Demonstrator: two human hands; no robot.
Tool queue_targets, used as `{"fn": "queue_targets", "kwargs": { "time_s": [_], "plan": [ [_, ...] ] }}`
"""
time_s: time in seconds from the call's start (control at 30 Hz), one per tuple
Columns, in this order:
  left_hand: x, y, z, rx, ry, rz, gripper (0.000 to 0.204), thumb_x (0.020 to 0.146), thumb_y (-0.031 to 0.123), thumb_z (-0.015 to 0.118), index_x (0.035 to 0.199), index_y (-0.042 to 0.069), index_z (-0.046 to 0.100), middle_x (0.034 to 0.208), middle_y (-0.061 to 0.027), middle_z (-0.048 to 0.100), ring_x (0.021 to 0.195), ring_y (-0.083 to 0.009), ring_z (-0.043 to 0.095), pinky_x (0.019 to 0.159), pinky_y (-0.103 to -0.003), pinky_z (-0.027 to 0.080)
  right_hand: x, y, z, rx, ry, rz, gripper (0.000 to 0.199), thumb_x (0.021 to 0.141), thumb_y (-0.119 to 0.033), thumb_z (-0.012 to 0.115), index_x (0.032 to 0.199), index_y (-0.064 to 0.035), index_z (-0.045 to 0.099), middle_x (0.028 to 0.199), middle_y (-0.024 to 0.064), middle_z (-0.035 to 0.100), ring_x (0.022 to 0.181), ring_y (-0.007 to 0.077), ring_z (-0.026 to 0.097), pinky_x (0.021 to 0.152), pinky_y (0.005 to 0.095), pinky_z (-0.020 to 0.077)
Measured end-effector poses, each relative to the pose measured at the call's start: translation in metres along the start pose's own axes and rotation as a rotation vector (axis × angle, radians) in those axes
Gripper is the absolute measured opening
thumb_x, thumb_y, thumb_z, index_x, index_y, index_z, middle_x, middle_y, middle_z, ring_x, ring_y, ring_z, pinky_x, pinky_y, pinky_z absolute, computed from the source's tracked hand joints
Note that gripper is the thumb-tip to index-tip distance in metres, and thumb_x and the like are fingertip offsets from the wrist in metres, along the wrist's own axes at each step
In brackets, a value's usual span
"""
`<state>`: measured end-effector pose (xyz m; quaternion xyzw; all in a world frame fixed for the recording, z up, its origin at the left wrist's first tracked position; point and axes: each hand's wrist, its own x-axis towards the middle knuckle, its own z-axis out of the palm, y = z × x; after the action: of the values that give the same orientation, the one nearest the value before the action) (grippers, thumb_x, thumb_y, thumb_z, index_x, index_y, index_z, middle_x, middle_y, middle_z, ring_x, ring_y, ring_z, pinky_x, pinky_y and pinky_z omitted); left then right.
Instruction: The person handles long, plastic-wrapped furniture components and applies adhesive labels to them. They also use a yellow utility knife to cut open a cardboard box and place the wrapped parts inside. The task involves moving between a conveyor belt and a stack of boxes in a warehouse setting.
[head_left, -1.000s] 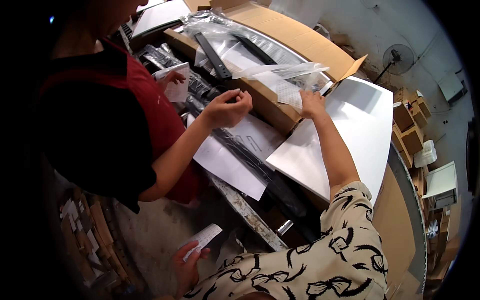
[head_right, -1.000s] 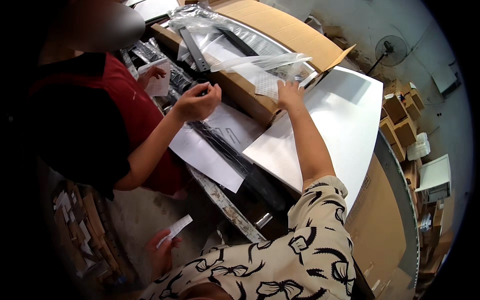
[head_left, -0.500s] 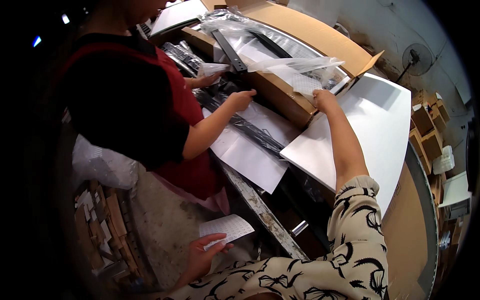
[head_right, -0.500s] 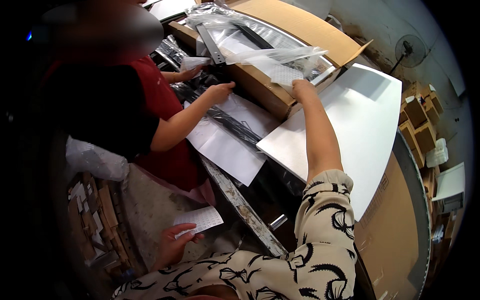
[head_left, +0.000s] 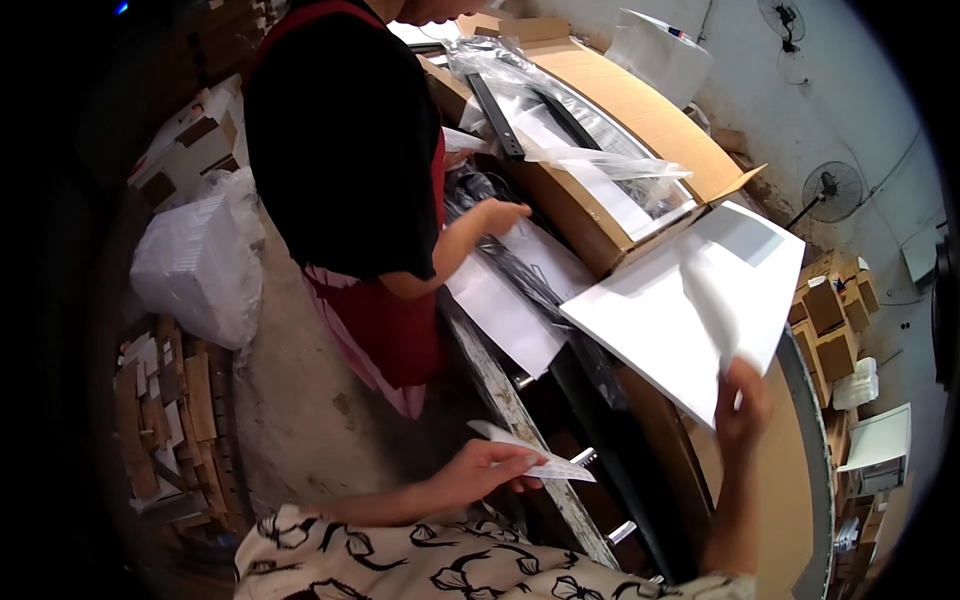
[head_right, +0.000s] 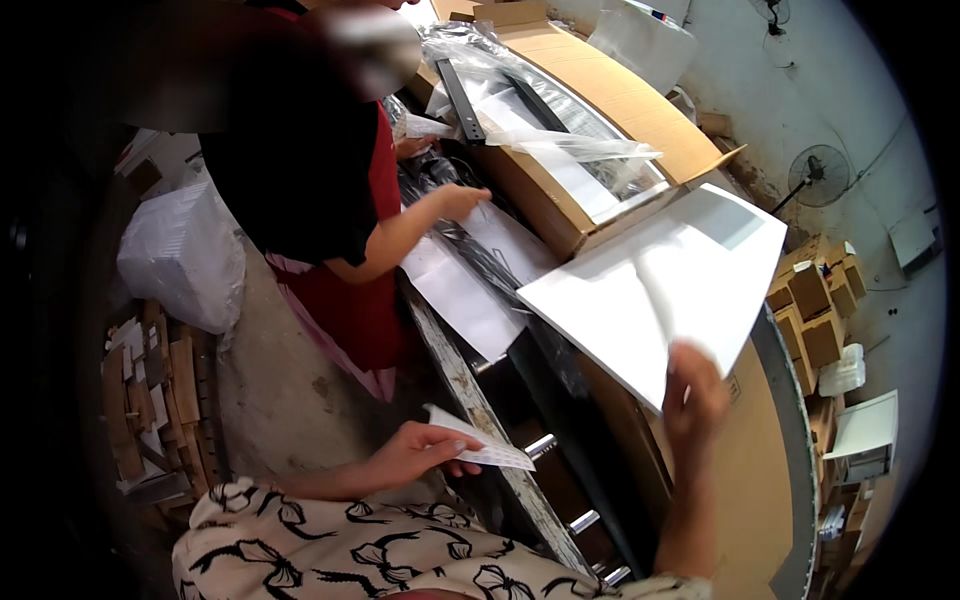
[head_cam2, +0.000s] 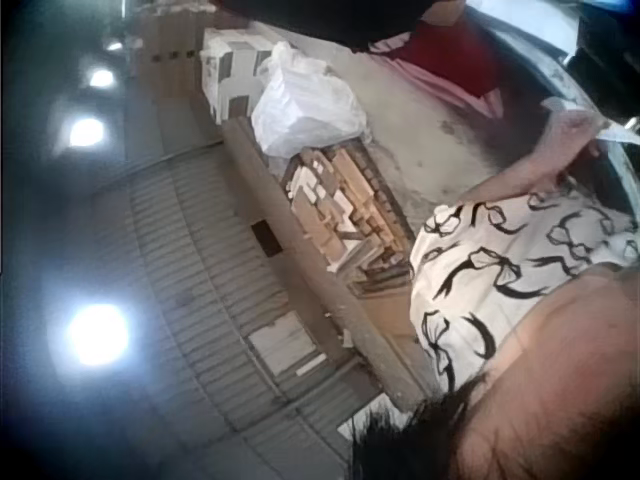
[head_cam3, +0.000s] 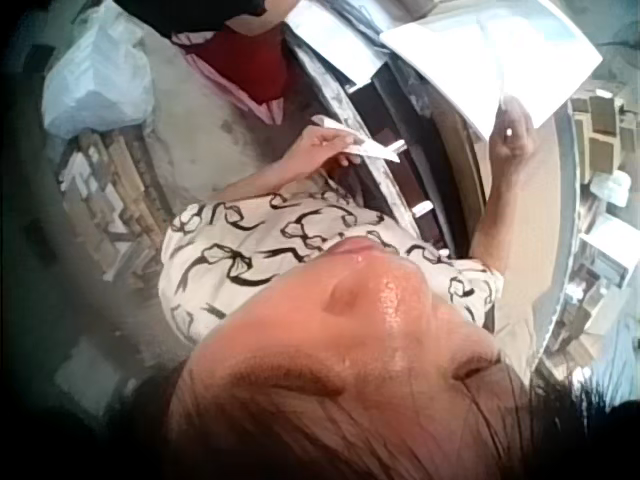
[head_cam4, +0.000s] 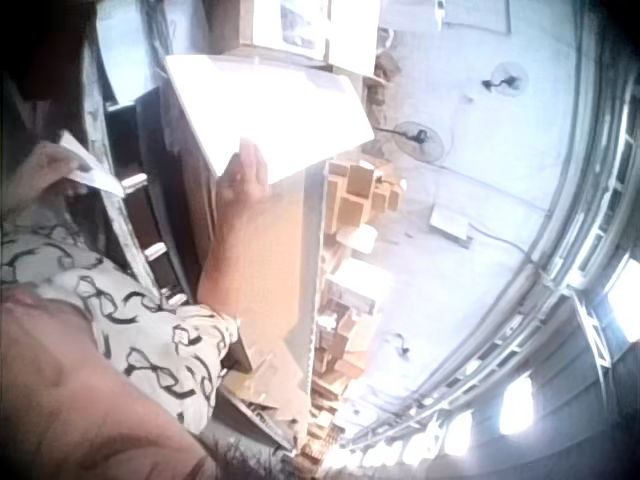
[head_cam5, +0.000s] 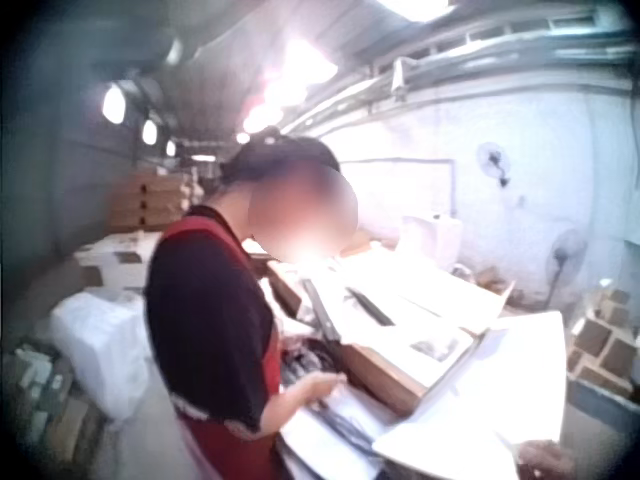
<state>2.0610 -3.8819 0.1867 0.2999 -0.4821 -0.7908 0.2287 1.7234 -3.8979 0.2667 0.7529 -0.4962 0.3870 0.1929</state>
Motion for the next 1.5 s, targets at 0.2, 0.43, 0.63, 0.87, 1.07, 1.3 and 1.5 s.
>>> {"fn": "queue_targets", "kwargs": {
  "time_s": [0.2, 0.43, 0.63, 0.87, 1.07, 1.3, 1.5],
  "plan": [
    [0.021, -0.016, 0.076, -0.054, -0.490, -0.057, 0.046, 0.096, 0.036, 0.041, 0.119, -0.003, 0.052, 0.115, -0.0106, 0.057, 0.089, -0.0142, 0.061, 0.068, -0.023, 0.048, -0.138, -0.136, -0.095, -0.122, 0.039, 0.445, 0.034, 0.068, 0.014, 0.056, 0.095, -0.0033, 0.064, 0.100, 0.0145, 0.058, 0.089, 0.0302, 0.055, 0.077, 0.0368, 0.0460],
    [-0.042, -0.079, 0.196, 0.133, -0.576, -0.415, 0.039, 0.088, 0.033, 0.057, 0.106, -0.002, 0.061, 0.096, -0.0082, 0.063, 0.078, -0.0136, 0.062, 0.061, -0.023, 0.049, -0.285, -0.284, -0.165, -0.544, 0.317, 0.920, 0.031, 0.072, 0.017, 0.050, 0.095, 0.0018, 0.062, 0.099, 0.0136, 0.055, 0.090, 0.0268, 0.055, 0.077, 0.0339, 0.0465],
    [-0.136, -0.181, 0.293, 0.310, -0.864, -0.768, 0.046, 0.092, 0.038, 0.049, 0.109, -0.004, 0.057, 0.106, -0.0130, 0.059, 0.082, -0.0200, 0.064, 0.063, -0.028, 0.051, -0.394, -0.400, -0.272, -0.861, 0.537, 1.025, 0.025, 0.073, 0.013, 0.056, 0.093, 0.0009, 0.064, 0.101, 0.0151, 0.055, 0.090, 0.0281, 0.056, 0.075, 0.0346, 0.0473],
    [-0.241, -0.240, 0.453, 0.167, -1.210, -0.850, 0.038, 0.092, 0.031, 0.051, 0.110, -0.002, 0.057, 0.106, -0.0106, 0.061, 0.086, -0.0193, 0.063, 0.068, -0.028, 0.049, -0.468, -0.520, -0.354, -0.978, 0.580, 1.195, 0.029, 0.068, 0.012, 0.060, 0.089, -0.0065, 0.069, 0.103, 0.0135, 0.054, 0.092, 0.0270, 0.052, 0.068, 0.0292, 0.0445],
    [-0.285, -0.333, 0.555, 0.483, -1.377, -0.860, 0.028, 0.089, 0.022, 0.058, 0.103, -0.003, 0.061, 0.091, -0.0088, 0.066, 0.078, -0.0150, 0.064, 0.065, -0.025, 0.049, -0.548, -0.578, -0.410, -0.192, 1.593, 1.504, 0.031, 0.081, 0.008, 0.050, 0.111, 0.0007, 0.059, 0.113, 0.0121, 0.055, 0.102, 0.0164, 0.054, 0.086, 0.0269, 0.0421],
    [-0.333, -0.442, 0.730, 0.656, -1.657, -0.897, 0.028, 0.088, 0.026, 0.058, 0.100, 0.000, 0.063, 0.090, -0.0063, 0.066, 0.078, -0.0101, 0.061, 0.069, -0.024, 0.048, -0.688, -0.633, -0.535, -0.065, 1.515, 1.703, 0.028, 0.083, 0.004, 0.054, 0.111, 0.0029, 0.058, 0.102, 0.0081, 0.062, 0.092, 0.0099, 0.054, 0.080, 0.0223, 0.0430],
    [-0.406, -0.498, 0.917, 0.687, -1.949, -0.945, 0.027, 0.087, 0.024, 0.061, 0.103, 0.002, 0.064, 0.092, -0.0056, 0.067, 0.082, -0.0099, 0.062, 0.069, -0.023, 0.048, -0.769, -0.650, -0.674, -0.283, 1.763, 1.724, 0.024, 0.077, 0.004, 0.065, 0.100, 0.0021, 0.061, 0.094, 0.0074, 0.063, 0.084, 0.0113, 0.057, 0.075, 0.0232, 0.0456]
  ]
}}
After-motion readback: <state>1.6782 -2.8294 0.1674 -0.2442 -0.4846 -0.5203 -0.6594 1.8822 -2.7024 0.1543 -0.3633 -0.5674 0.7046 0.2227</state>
